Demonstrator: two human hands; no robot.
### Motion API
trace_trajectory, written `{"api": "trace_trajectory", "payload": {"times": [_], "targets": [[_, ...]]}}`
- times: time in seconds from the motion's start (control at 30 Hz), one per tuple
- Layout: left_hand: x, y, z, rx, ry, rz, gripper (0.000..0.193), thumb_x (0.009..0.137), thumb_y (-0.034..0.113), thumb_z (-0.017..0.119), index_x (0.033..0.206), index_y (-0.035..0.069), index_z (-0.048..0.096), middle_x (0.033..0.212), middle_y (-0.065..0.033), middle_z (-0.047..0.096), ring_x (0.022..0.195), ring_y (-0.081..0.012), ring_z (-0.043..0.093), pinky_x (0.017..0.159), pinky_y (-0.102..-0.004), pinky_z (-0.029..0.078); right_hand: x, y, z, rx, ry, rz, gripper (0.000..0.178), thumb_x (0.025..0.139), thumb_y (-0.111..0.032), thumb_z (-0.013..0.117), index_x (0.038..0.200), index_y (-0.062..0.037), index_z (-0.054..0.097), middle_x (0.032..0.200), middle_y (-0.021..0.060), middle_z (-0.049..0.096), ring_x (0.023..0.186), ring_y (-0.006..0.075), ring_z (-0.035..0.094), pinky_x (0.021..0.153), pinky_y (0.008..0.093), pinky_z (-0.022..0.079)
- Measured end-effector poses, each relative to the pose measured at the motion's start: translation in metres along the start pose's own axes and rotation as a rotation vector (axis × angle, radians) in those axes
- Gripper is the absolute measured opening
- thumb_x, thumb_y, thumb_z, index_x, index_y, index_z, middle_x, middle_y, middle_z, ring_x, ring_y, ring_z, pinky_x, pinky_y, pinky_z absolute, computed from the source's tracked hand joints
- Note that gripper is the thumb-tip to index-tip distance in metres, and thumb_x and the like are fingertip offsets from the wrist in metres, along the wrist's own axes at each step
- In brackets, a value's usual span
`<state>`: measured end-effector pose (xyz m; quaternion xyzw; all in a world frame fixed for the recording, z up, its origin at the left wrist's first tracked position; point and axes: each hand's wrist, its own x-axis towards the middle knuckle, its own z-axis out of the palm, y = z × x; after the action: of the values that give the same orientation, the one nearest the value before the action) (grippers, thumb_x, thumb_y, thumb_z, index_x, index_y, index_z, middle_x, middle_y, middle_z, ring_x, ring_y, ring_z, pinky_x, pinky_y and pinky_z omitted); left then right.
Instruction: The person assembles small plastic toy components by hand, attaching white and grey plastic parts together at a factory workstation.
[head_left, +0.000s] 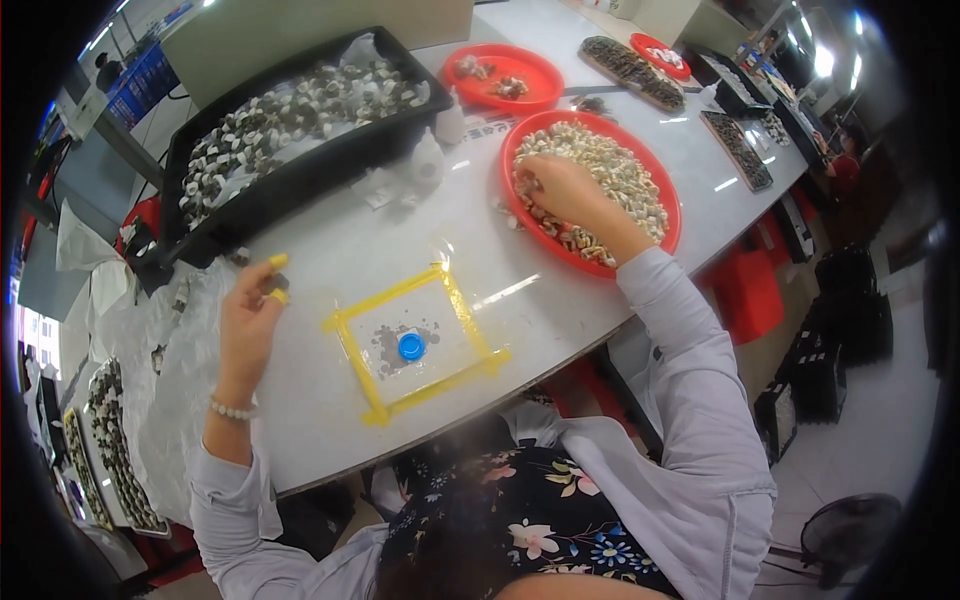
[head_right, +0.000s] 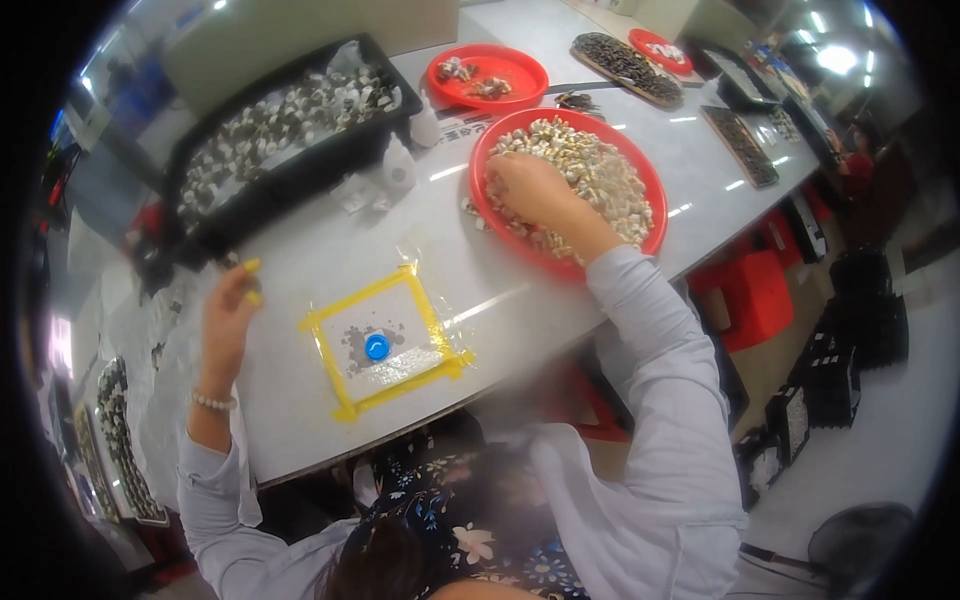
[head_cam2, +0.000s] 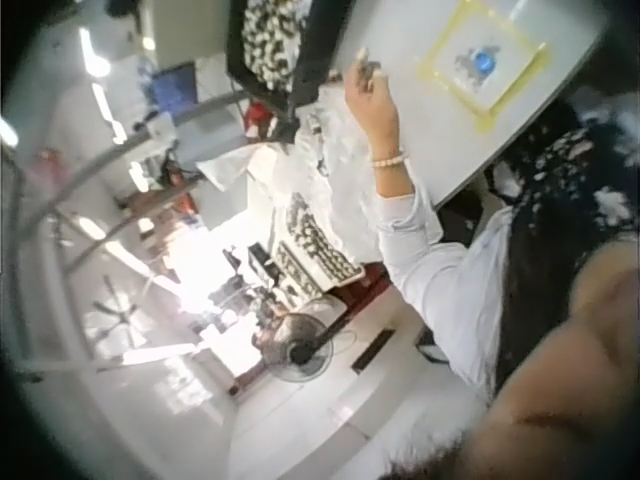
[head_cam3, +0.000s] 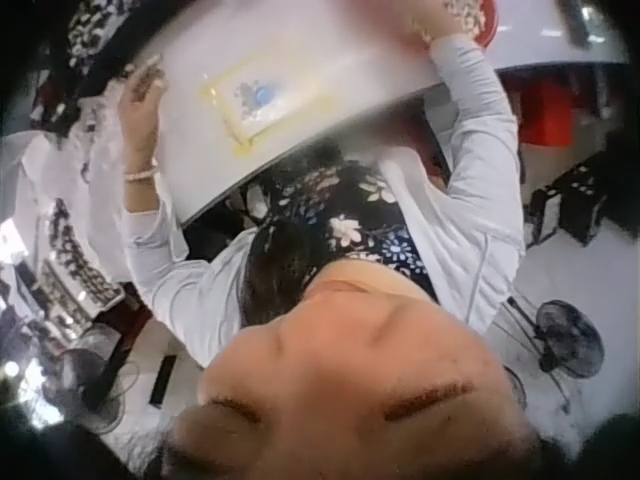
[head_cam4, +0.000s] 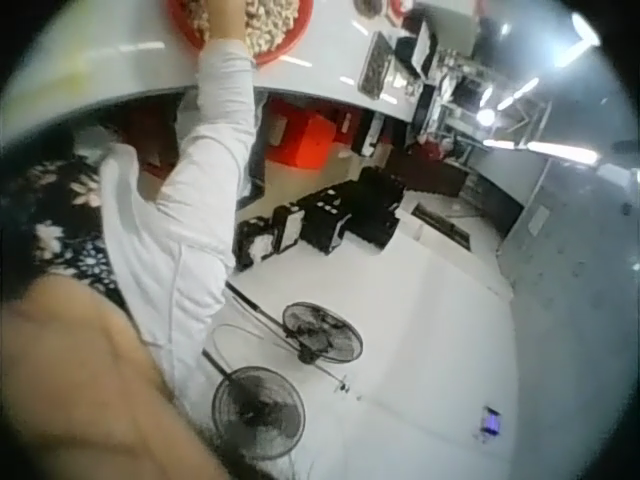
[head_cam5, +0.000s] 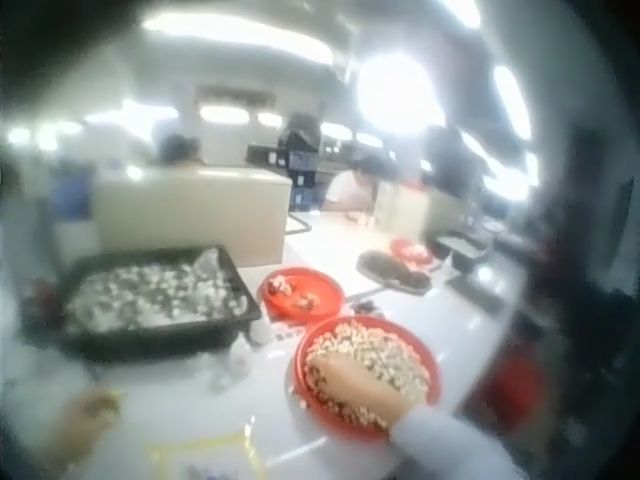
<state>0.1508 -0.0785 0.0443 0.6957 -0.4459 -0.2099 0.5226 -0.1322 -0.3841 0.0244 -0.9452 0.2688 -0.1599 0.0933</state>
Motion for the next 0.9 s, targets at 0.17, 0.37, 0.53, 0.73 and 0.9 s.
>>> {"api": "trace_trajectory", "payload": {"times": [0.17, 0.37, 0.53, 0.73, 0.9], "targets": [[-0.045, 0.025, 0.011, -0.622, -0.014, -0.318, 0.023, 0.083, -0.001, 0.055, 0.106, 0.002, 0.054, 0.096, -0.0051, 0.056, 0.085, -0.0151, 0.058, 0.077, -0.0279, 0.05, -0.002, 0.003, -0.003, -0.001, -0.008, 0.005, 0.018, 0.07, -0.002, 0.057, 0.089, -0.0036, 0.059, 0.089, 0.0141, 0.061, 0.084, 0.0316, 0.058, 0.074, 0.0392, 0.046], [-0.086, 0.014, 0.02, -0.987, 0.058, -0.463, 0.02, 0.085, 0.002, 0.055, 0.105, 0.005, 0.053, 0.099, -0.0098, 0.058, 0.077, -0.0161, 0.061, 0.069, -0.025, 0.052, -0.011, -0.019, -0.018, 0.184, 0.101, 0.133, 0.026, 0.077, -0.003, 0.058, 0.103, -0.0052, 0.06, 0.092, 0.0104, 0.061, 0.084, 0.0215, 0.06, 0.074, 0.0303, 0.047], [-0.098, 0.012, 0.035, -1.112, 0.176, -0.489, 0.021, 0.086, 0.001, 0.054, 0.106, 0.005, 0.052, 0.098, -0.0117, 0.059, 0.078, -0.0171, 0.062, 0.07, -0.0252, 0.052, -0.042, -0.083, -0.003, 1.091, -0.055, 0.352, 0.034, 0.08, 0.001, 0.056, 0.113, -0.0045, 0.057, 0.091, 0.0047, 0.058, 0.084, 0.0137, 0.056, 0.075, 0.024, 0.046], [-0.091, -0.018, 0.044, -1.165, 0.0, -0.47, 0.022, 0.085, 0.001, 0.053, 0.107, 0.004, 0.051, 0.104, -0.0183, 0.058, 0.079, -0.0201, 0.062, 0.073, -0.0288, 0.052, -0.062, -0.133, 0.019, 0.707, -0.234, -0.078, 0.037, 0.076, 0.002, 0.06, 0.113, -0.0034, 0.057, 0.089, 0.005, 0.055, 0.085, 0.0145, 0.054, 0.071, 0.0243, 0.045], [-0.096, -0.026, 0.053, -1.214, -0.042, -0.483, 0.018, 0.087, 0.003, 0.052, 0.105, 0.003, 0.052, 0.105, -0.021, 0.058, 0.08, -0.0227, 0.062, 0.075, -0.0303, 0.052, -0.063, -0.141, 0.024, 0.307, -0.193, -0.275, 0.033, 0.074, -0.003, 0.064, 0.107, -0.0042, 0.06, 0.087, 0.0108, 0.055, 0.08, 0.0231, 0.055, 0.068, 0.0307, 0.046]]}}
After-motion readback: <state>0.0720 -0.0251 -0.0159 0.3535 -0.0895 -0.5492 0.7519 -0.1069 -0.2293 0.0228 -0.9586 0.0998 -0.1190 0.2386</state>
